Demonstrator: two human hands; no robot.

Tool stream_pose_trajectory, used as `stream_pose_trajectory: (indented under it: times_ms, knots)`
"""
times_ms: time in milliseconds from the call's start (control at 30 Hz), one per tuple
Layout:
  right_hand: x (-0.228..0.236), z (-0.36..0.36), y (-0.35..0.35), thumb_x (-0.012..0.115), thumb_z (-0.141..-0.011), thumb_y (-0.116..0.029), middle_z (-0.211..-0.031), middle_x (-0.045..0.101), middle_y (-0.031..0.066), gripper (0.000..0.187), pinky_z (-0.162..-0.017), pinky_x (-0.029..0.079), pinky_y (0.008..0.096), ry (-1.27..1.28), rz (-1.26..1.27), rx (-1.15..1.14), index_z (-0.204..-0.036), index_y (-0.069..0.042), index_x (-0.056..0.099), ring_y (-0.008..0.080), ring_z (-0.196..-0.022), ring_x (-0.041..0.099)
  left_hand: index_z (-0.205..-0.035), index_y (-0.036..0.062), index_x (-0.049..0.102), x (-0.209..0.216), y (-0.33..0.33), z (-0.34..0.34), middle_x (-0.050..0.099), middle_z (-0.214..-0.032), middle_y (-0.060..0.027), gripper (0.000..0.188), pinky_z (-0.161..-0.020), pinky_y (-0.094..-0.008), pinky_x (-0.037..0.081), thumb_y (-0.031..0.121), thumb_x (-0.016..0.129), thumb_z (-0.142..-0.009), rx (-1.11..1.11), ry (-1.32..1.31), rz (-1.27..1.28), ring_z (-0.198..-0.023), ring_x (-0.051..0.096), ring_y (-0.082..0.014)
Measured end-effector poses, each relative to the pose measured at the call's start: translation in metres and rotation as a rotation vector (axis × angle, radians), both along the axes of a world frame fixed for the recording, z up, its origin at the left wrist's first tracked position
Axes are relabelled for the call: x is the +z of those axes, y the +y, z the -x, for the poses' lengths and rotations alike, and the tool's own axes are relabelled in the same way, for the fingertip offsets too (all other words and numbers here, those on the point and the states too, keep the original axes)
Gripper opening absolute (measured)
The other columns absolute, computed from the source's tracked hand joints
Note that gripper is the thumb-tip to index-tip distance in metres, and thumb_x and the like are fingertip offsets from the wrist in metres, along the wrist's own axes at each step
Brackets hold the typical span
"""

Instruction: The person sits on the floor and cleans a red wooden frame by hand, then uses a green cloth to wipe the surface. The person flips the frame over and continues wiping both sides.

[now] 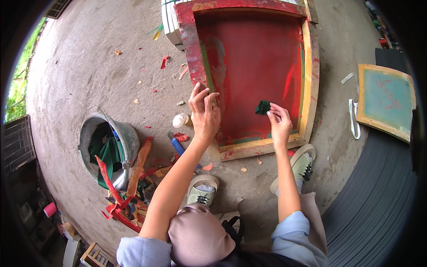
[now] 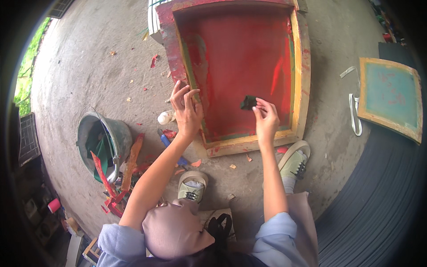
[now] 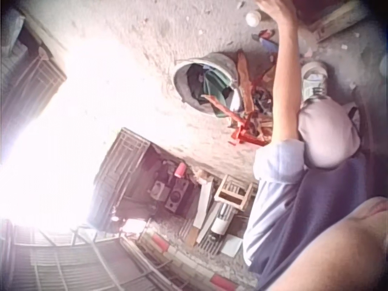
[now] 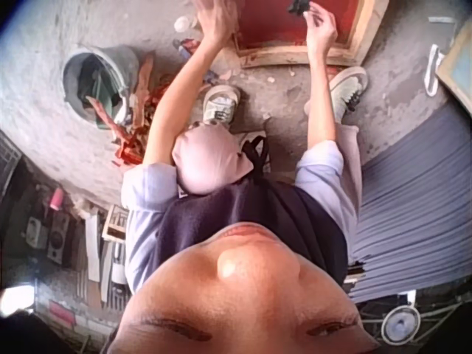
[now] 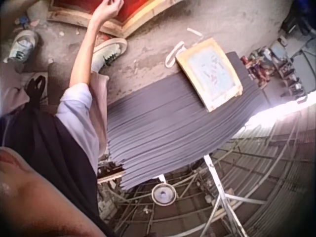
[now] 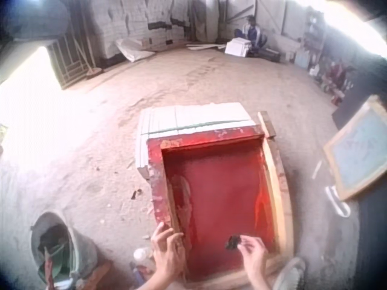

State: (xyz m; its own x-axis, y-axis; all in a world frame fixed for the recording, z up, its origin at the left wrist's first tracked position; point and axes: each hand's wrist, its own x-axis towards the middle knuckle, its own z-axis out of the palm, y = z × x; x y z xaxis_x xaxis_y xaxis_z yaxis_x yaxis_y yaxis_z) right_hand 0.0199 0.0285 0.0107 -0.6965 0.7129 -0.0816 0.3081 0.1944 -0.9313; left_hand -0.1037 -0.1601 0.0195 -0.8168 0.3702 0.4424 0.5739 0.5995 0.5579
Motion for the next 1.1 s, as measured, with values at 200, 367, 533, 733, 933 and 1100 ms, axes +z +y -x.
stream_pose_trajectory:
  times_ms: [200, 367, 533, 733, 933, 1100]
  knots:
    - [-0.007, -0.005, -0.080, 0.055, -0.088, -0.005, -0.128, 0.051, 0.0154, 0.033, -0.106, 0.039, 0.0436, -0.281, -0.858, 0.471, -0.120, 0.000, 0.058, 0.0301, -0.123, 0.047, -0.109, 0.0090, 0.055, 0.003, 0.004, 0.000, 0.041, -0.119, -0.0144, 0.037, -0.103, -0.0482, 0.038, -0.006, 0.055, -0.076, -0.005, 0.014, -0.007, -0.129, 0.035, -0.0383]
    - [-0.006, 0.002, -0.018, 0.050, -0.093, -0.014, -0.140, 0.044, 0.0135, 0.039, -0.111, 0.030, 0.0496, -0.372, -1.083, 0.373, -0.131, -0.004, 0.051, 0.0288, -0.132, 0.040, -0.109, 0.0083, 0.055, 0.002, 0.000, -0.004, 0.041, -0.119, -0.0145, 0.037, -0.102, -0.0484, 0.039, -0.006, 0.054, -0.075, 0.005, -0.012, -0.004, -0.129, 0.035, -0.0386]
    - [-0.006, -0.022, -0.073, 0.051, -0.088, -0.006, -0.138, 0.047, 0.0111, 0.041, -0.110, 0.033, 0.0487, -0.268, -0.828, 0.490, -0.129, -0.006, 0.055, 0.0283, -0.131, 0.042, -0.108, 0.0082, 0.056, 0.004, 0.005, -0.001, 0.041, -0.118, -0.0142, 0.038, -0.102, -0.0486, 0.040, -0.008, 0.053, -0.073, 0.005, 0.007, -0.009, -0.129, 0.035, -0.0388]
    - [0.025, -0.001, -0.018, 0.050, -0.084, 0.006, -0.126, 0.060, 0.0066, 0.044, -0.106, 0.039, 0.0324, -0.151, -0.173, 0.362, -0.127, -0.002, 0.056, 0.0204, -0.123, 0.052, -0.108, 0.0095, 0.056, 0.000, 0.002, 0.000, 0.041, -0.118, -0.0138, 0.038, -0.102, -0.0496, 0.039, -0.007, 0.054, -0.074, 0.003, 0.014, -0.005, -0.129, 0.035, -0.0384]
    - [0.036, 0.000, 0.011, 0.043, -0.086, 0.006, -0.128, 0.056, 0.0171, 0.044, -0.112, 0.033, 0.0327, 0.157, 0.965, 0.072, -0.129, 0.005, 0.051, 0.0220, -0.126, 0.049, -0.106, 0.0103, 0.058, 0.002, 0.003, 0.000, 0.042, -0.118, -0.0128, 0.037, -0.102, -0.0472, 0.040, -0.006, 0.054, -0.072, 0.007, 0.027, -0.012, -0.128, 0.037, -0.0371]
    - [0.016, -0.006, -0.024, 0.044, -0.086, 0.009, -0.126, 0.058, 0.0129, 0.045, -0.109, 0.037, 0.0333, -0.032, -0.011, 0.212, -0.129, -0.001, 0.054, 0.0262, -0.122, 0.053, -0.105, 0.0098, 0.058, 0.001, 0.001, 0.000, 0.042, -0.118, -0.0134, 0.035, -0.101, -0.0481, 0.040, -0.005, 0.055, -0.074, -0.003, 0.004, -0.024, -0.129, 0.036, -0.0381]
